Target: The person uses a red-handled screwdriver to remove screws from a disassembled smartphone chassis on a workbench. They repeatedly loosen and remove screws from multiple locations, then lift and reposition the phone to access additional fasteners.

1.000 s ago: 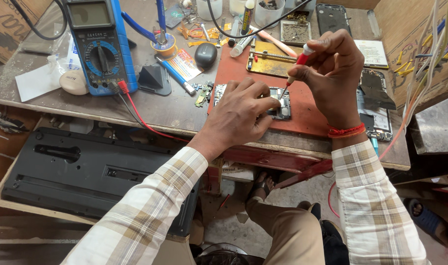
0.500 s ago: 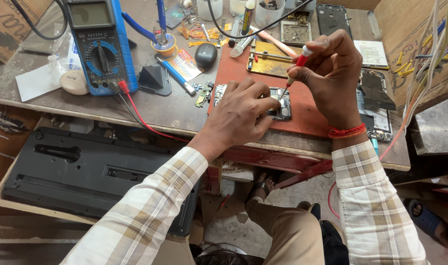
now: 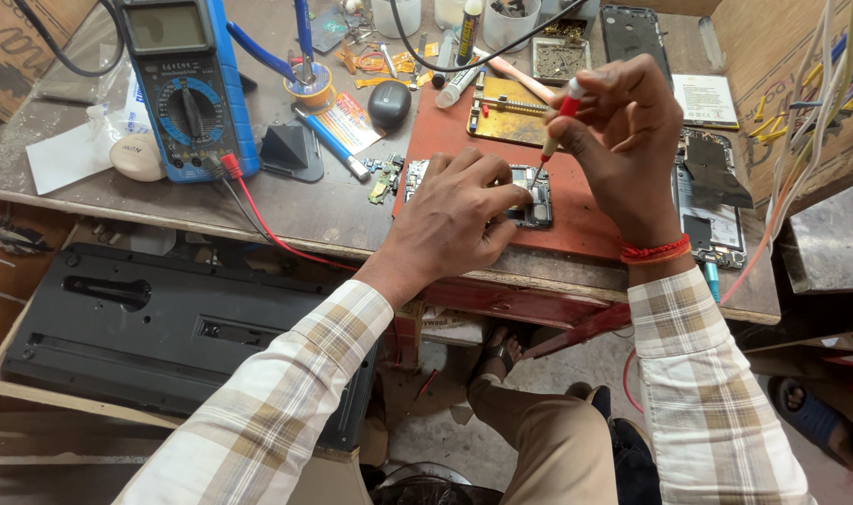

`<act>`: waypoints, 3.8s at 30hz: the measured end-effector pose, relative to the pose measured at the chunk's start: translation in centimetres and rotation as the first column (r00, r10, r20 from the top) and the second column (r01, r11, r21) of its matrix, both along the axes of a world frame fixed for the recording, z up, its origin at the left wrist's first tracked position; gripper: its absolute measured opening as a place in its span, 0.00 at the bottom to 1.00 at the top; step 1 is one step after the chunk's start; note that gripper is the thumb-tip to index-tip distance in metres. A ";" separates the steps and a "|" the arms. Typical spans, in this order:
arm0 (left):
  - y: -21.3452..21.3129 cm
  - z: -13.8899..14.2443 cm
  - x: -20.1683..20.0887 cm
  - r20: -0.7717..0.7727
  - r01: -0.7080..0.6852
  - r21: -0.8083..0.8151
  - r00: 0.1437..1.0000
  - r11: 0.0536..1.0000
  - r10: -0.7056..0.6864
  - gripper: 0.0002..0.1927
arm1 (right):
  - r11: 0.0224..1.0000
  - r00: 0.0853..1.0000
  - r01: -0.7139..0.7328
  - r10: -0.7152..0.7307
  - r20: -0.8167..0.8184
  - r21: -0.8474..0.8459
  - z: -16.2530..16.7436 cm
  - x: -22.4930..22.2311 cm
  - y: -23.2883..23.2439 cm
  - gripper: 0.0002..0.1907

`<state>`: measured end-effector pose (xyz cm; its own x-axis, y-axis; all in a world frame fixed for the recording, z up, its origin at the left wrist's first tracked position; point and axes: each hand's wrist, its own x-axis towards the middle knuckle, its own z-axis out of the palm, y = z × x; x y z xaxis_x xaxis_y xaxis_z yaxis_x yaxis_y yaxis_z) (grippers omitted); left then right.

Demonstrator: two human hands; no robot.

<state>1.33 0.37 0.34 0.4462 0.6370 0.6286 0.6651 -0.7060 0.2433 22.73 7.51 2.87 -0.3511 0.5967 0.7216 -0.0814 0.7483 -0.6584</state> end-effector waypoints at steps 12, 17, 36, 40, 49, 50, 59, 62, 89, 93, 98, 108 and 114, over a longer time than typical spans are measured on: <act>0.0 -0.1 0.1 0.002 -0.010 0.006 1.000 1.000 0.010 0.10 | 0.991 0.997 -0.077 0.075 -0.021 -0.112 -0.9 0.4 0.4 0.16; 0.0 0.0 0.0 0.000 -0.008 0.009 1.000 1.000 0.008 0.10 | 0.988 0.997 -0.067 0.063 -0.033 -0.138 -0.5 0.0 0.0 0.15; -0.3 0.4 -0.2 0.025 -0.011 0.024 1.000 1.000 0.010 0.24 | 0.691 0.705 0.675 -0.502 -0.501 0.258 -2.0 3.8 2.9 0.13; -0.4 0.4 -0.2 0.026 -0.016 0.017 1.000 1.000 0.016 0.26 | 0.796 0.762 0.570 -0.419 -0.495 0.203 -1.7 3.8 2.6 0.09; -0.4 0.8 -0.4 0.010 -0.011 0.019 1.000 1.000 0.011 0.29 | 0.810 0.799 0.532 -0.384 -0.462 0.247 -0.4 3.0 1.4 0.06; -0.3 0.8 -0.5 0.012 -0.004 0.029 1.000 1.000 0.004 0.30 | 0.817 0.794 0.525 -0.369 -0.484 0.238 0.0 3.5 0.8 0.06; -0.4 0.7 -0.5 0.007 0.000 0.044 1.000 0.999 0.000 0.29 | 0.892 0.887 0.452 -0.447 -0.116 0.014 3.9 9.4 -6.3 0.06; -0.4 0.8 -0.6 0.002 -0.002 0.045 1.000 0.999 0.002 0.28 | 0.892 0.891 0.452 -0.451 -0.054 -0.002 4.2 9.9 -7.5 0.05; -0.8 1.4 -0.1 -0.019 -0.068 0.112 0.997 0.991 0.071 0.38 | 0.938 0.930 0.343 -0.330 -0.164 0.056 -1.3 -0.4 -2.5 0.06; -1.0 1.6 -1.9 -0.069 -0.043 0.163 0.996 0.986 0.055 0.38 | 0.924 0.922 0.373 -0.359 -0.146 0.082 -1.2 -0.7 -2.7 0.07; -1.5 1.7 -5.6 -0.139 -0.072 0.150 0.986 0.986 0.093 0.36 | 0.923 0.919 0.375 -0.357 -0.169 0.089 -1.4 -0.5 -2.5 0.07; -1.4 0.4 -7.1 -0.013 -0.041 0.128 0.999 0.991 0.043 0.43 | 0.919 0.923 0.377 -0.362 -0.131 0.119 -1.9 -0.2 -2.1 0.07; -1.9 0.5 -7.2 0.014 -0.035 0.049 0.999 0.998 0.034 0.27 | 0.904 0.912 0.408 -0.395 -0.111 0.128 -1.4 -0.4 -2.4 0.06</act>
